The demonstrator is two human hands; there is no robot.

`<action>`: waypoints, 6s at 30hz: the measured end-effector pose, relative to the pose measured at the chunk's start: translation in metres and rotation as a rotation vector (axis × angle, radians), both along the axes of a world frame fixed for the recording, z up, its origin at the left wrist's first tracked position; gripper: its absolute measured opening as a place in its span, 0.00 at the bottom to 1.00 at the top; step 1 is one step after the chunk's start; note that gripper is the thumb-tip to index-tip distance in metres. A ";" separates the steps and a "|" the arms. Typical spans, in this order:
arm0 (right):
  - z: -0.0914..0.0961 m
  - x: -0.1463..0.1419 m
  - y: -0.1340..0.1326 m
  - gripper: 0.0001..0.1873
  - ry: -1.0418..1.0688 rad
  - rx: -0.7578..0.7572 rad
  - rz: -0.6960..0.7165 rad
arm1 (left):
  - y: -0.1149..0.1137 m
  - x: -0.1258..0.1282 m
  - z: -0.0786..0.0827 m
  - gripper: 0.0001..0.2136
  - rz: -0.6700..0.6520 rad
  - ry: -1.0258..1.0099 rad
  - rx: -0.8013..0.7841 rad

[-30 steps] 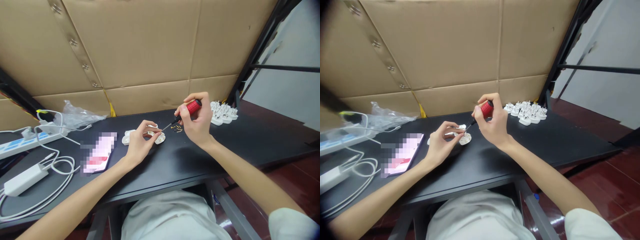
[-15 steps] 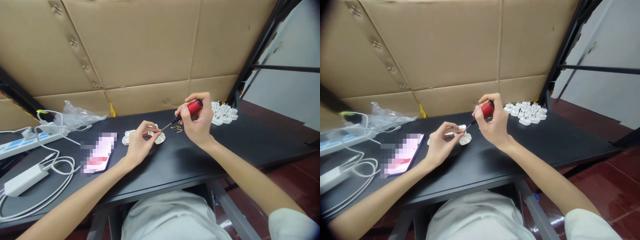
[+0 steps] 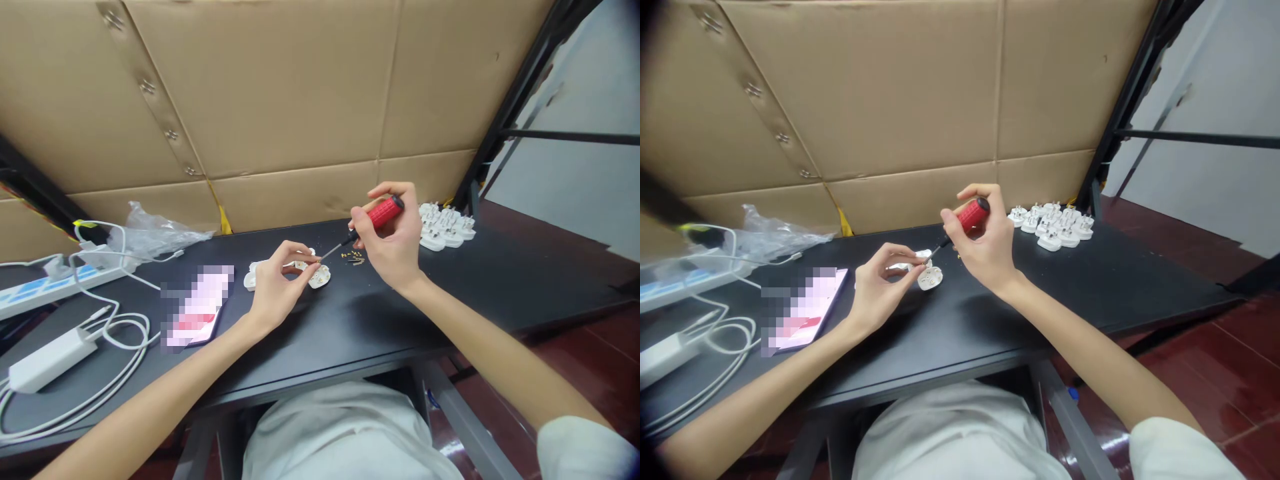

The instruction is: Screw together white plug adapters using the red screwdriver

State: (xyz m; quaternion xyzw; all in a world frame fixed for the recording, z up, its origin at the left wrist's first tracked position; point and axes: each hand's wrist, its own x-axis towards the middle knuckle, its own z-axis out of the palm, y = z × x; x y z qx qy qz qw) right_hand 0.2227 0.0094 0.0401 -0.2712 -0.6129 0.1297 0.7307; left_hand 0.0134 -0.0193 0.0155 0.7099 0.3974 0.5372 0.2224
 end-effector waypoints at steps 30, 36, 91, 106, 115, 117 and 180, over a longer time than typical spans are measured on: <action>0.003 0.000 -0.003 0.14 0.024 0.029 -0.016 | 0.016 -0.022 -0.010 0.10 -0.109 0.706 -0.050; 0.005 0.001 -0.004 0.13 0.023 0.049 -0.018 | 0.017 -0.023 -0.014 0.14 -0.064 0.626 -0.037; 0.001 0.001 -0.006 0.16 -0.241 0.056 -0.019 | 0.012 -0.011 -0.016 0.25 -0.012 0.442 0.025; 0.005 0.006 -0.003 0.20 -0.252 0.060 0.012 | 0.005 -0.008 -0.016 0.24 0.043 0.583 0.107; 0.002 0.007 0.002 0.19 -0.253 0.216 -0.100 | 0.005 -0.006 -0.018 0.22 0.064 0.550 0.144; 0.002 0.008 0.000 0.17 -0.272 0.235 -0.108 | 0.005 -0.005 -0.018 0.21 0.072 0.550 0.151; 0.002 0.000 0.004 0.21 -0.120 0.216 -0.101 | 0.004 -0.007 -0.021 0.12 0.102 0.571 0.168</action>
